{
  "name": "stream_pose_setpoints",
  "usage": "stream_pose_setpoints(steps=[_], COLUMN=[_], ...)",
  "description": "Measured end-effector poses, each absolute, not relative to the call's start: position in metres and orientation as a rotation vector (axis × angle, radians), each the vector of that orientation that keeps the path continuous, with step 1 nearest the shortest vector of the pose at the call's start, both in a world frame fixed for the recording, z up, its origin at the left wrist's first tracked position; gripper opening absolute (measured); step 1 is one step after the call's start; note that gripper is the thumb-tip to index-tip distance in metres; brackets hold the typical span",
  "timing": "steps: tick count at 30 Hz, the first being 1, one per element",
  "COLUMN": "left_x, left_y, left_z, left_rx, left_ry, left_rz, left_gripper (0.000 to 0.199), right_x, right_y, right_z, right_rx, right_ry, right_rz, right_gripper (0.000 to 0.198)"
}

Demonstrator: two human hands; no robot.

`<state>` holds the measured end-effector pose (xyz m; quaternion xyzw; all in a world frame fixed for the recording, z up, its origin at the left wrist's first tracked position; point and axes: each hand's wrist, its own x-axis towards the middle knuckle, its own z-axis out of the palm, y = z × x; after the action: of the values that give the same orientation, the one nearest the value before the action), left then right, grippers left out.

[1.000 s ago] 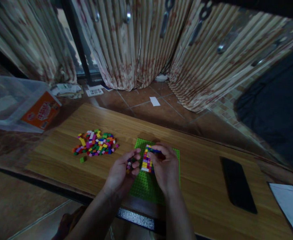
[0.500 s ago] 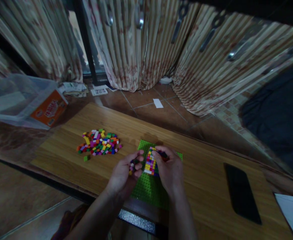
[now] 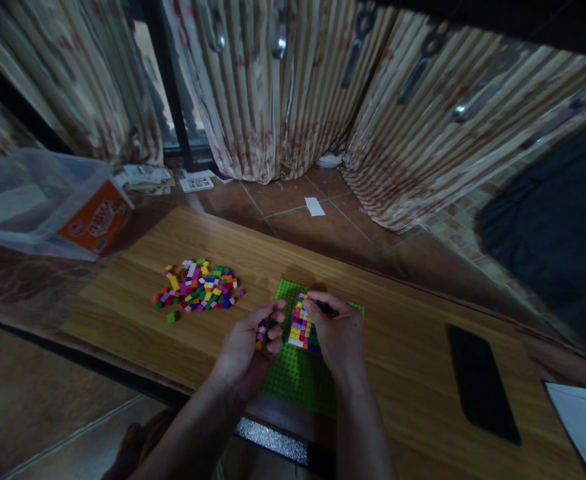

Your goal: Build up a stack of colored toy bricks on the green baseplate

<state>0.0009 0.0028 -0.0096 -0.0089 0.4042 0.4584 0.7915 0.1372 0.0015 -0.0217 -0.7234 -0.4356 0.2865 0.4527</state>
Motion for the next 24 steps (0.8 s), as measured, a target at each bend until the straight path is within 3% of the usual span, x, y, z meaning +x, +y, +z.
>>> stream_pose_setpoints(steps=[9, 16, 24], left_x=[0.0, -0.002, -0.002], left_y=[0.005, 0.006, 0.004], left_z=[-0.006, 0.001, 0.006], left_rx=[-0.083, -0.133, -0.12], left_ry=[0.821, 0.747, 0.511], left_rz=[0.998, 1.029, 1.036], left_gripper=[0.018, 0.035, 0.048], right_x=[0.137, 0.146, 0.122], right_y=[0.0, -0.011, -0.026], right_z=[-0.022, -0.016, 0.008], right_rx=[-1.74, -1.66, -1.528], right_ry=[-1.041, -0.972, -1.499], right_rz=[0.761, 0.5, 0.505], right_gripper=[0.026, 0.024, 0.015])
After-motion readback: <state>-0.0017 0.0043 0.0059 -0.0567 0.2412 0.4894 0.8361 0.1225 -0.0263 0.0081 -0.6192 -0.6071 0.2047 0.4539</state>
